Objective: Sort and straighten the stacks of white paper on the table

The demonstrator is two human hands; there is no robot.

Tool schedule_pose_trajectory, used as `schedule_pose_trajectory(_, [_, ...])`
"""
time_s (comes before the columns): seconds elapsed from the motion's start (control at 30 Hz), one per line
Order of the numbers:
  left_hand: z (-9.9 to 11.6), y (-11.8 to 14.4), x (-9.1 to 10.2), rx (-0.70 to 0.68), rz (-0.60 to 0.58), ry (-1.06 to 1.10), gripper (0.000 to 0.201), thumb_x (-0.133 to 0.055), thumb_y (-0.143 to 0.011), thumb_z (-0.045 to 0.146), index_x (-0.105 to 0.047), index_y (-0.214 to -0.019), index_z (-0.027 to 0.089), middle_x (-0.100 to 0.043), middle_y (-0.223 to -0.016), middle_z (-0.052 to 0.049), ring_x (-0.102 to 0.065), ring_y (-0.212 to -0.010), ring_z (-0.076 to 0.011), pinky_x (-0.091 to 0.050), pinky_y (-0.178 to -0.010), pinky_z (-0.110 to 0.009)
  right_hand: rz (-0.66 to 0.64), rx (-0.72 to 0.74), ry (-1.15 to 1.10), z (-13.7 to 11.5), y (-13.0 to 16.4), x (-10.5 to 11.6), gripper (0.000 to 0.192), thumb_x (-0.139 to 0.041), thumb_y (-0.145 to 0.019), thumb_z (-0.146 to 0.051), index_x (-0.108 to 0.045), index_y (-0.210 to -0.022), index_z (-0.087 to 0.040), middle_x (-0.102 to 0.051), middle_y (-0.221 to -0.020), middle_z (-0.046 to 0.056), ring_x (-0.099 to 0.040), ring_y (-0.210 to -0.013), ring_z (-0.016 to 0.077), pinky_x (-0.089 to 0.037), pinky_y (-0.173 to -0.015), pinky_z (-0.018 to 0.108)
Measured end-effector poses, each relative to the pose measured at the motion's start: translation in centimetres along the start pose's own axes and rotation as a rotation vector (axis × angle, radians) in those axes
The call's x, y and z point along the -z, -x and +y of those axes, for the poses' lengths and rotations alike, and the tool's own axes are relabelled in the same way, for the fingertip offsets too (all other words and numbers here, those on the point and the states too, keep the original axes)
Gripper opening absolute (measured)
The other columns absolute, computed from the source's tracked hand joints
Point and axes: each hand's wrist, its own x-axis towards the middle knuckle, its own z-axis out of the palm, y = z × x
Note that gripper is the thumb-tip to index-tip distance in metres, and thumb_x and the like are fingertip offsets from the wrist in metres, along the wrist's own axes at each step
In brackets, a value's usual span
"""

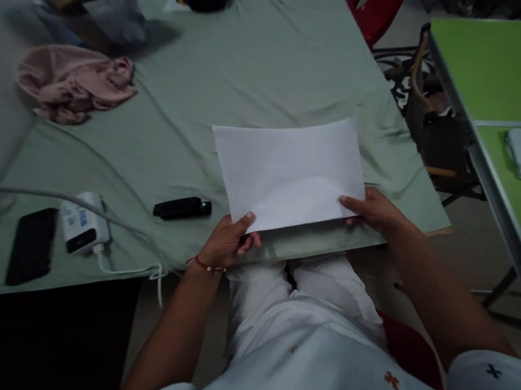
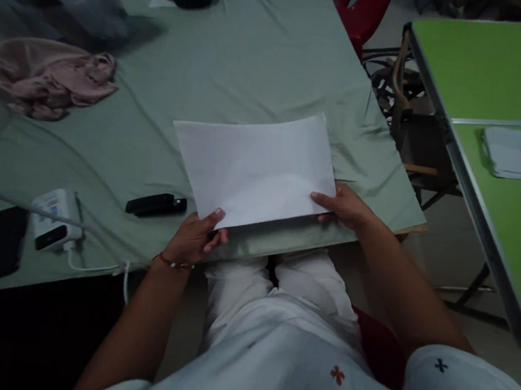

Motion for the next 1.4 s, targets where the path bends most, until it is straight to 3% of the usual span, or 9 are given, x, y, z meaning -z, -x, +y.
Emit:
schedule_pose_trajectory(0.17, [-1.1, 0.8, 0.0, 0.061, 0.063, 0.036, 0.055, -0.084, -0.068, 0.065, -0.06, -0.07, 0.016, -0.058, -0.051, 0.001, -0.041, -0.035, -0.0041, -0.022, -0.033, -0.016, 0.017, -0.08, 0.138, 0.5, 2.1, -0.6, 0.049, -0.085, -0.072, -0.059, -0.06, -0.061, -0.017, -0.056, -0.044, 0.0, -0.048, -0.036, 0.0088, -0.036, -0.032, 0.02])
schedule_pose_trajectory(0.27, [-1.0, 1.3, -0.4, 0.052, 0.138, 0.123, 0.056, -0.091, -0.06, 0.059, -0.062, -0.078, 0.015, -0.055, -0.059, 0.007, -0.041, -0.041, -0.0016, -0.025, -0.036, -0.014, 0.057, -0.129, 0.068, 0.6, 3.2, -1.0, 0.05, -0.085, -0.073, -0.054, -0.054, -0.059, -0.018, -0.048, -0.04, -0.004, -0.039, -0.033, 0.0047, -0.03, -0.03, 0.017])
schedule_pose_trajectory(0.5, [-0.5, 1.7, 0.0, 0.099, 0.136, 0.214, 0.055, -0.095, -0.059, 0.049, -0.062, -0.086, 0.014, -0.054, -0.07, 0.008, -0.034, -0.044, 0.002, -0.028, -0.04, -0.013, 0.036, -0.204, -0.204, 0.4, 3.9, -1.6, 0.043, -0.097, -0.058, -0.041, -0.071, -0.08, -0.014, -0.072, -0.078, 0.006, -0.064, -0.058, 0.013, -0.052, -0.04, 0.02])
schedule_pose_trajectory(0.63, [-0.5, 1.4, 0.8, 0.081, 0.16, 0.255, 0.052, -0.096, -0.059, 0.04, -0.061, -0.087, 0.014, -0.056, -0.07, 0.008, -0.037, -0.045, 0.0014, -0.027, -0.039, -0.012, 0.099, -0.194, -0.218, -0.3, 3.7, -2.5, 0.039, -0.096, -0.059, -0.036, -0.069, -0.077, -0.014, -0.069, -0.072, 0.005, -0.063, -0.053, 0.0118, -0.045, -0.036, 0.017])
schedule_pose_trajectory(0.8, [-0.9, 1.1, 1.6, 0.024, 0.243, 0.265, 0.042, -0.089, -0.062, 0.033, -0.057, -0.085, 0.018, -0.056, -0.059, 0.008, -0.046, -0.044, -0.004, -0.031, -0.04, -0.014, 0.185, -0.161, -0.193, -0.7, 3.4, -3.5, 0.043, -0.096, -0.058, -0.035, -0.059, -0.069, -0.017, -0.053, -0.054, -0.004, -0.048, -0.041, 0.0059, -0.033, -0.031, 0.015])
schedule_pose_trajectory(1.03, [-1.7, 1.2, 3.1, -0.082, 0.362, 0.214, 0.036, -0.082, -0.066, 0.031, -0.06, -0.091, 0.017, -0.066, -0.064, 0.002, -0.052, -0.048, -0.0067, -0.035, -0.046, -0.017, 0.222, -0.203, -0.203, -1.0, 3.1, -4.1, 0.041, -0.093, -0.065, -0.033, -0.055, -0.068, -0.017, -0.048, -0.05, -0.005, -0.038, -0.039, 0.0027, -0.023, -0.03, 0.013])
schedule_pose_trajectory(1.1, [-1.9, 1.3, 3.9, -0.16, 0.467, 0.15, 0.03, -0.077, -0.07, 0.03, -0.061, -0.092, 0.016, -0.066, -0.064, 0.002, -0.051, -0.048, -0.0068, -0.034, -0.046, -0.018, 0.259, -0.183, -0.196, -1.5, 2.7, -4.1, 0.037, -0.09, -0.068, -0.029, -0.055, -0.069, -0.017, -0.048, -0.051, -0.005, -0.037, -0.039, 0.0026, -0.023, -0.03, 0.013])
schedule_pose_trajectory(1.27, [-2.8, 1.4, 5.9, -0.47, 0.931, -0.204, 0.011, -0.06, -0.084, 0.022, -0.059, -0.094, 0.018, -0.065, -0.072, 0.002, -0.054, -0.056, -0.009, -0.043, -0.057, -0.022, 0.246, -0.149, -0.173, -2.6, 1.2, -5.2, 0.028, -0.082, -0.077, -0.021, -0.055, -0.069, -0.018, -0.048, -0.052, -0.005, -0.037, -0.04, 0.0033, -0.024, -0.03, 0.013])
schedule_pose_trajectory(1.4, [-3.0, 1.9, 6.9, -0.614, 1.101, -0.591, 0.019, -0.055, -0.087, 0.018, -0.064, -0.105, 0.017, -0.071, -0.103, -0.008, -0.067, -0.095, -0.0184, -0.053, -0.082, -0.032, 0.151, -0.12, -0.157, -2.7, 0.1, -7.2, 0.025, -0.079, -0.079, -0.02, -0.056, -0.071, -0.018, -0.048, -0.053, -0.005, -0.039, -0.04, 0.0039, -0.025, -0.03, 0.013])
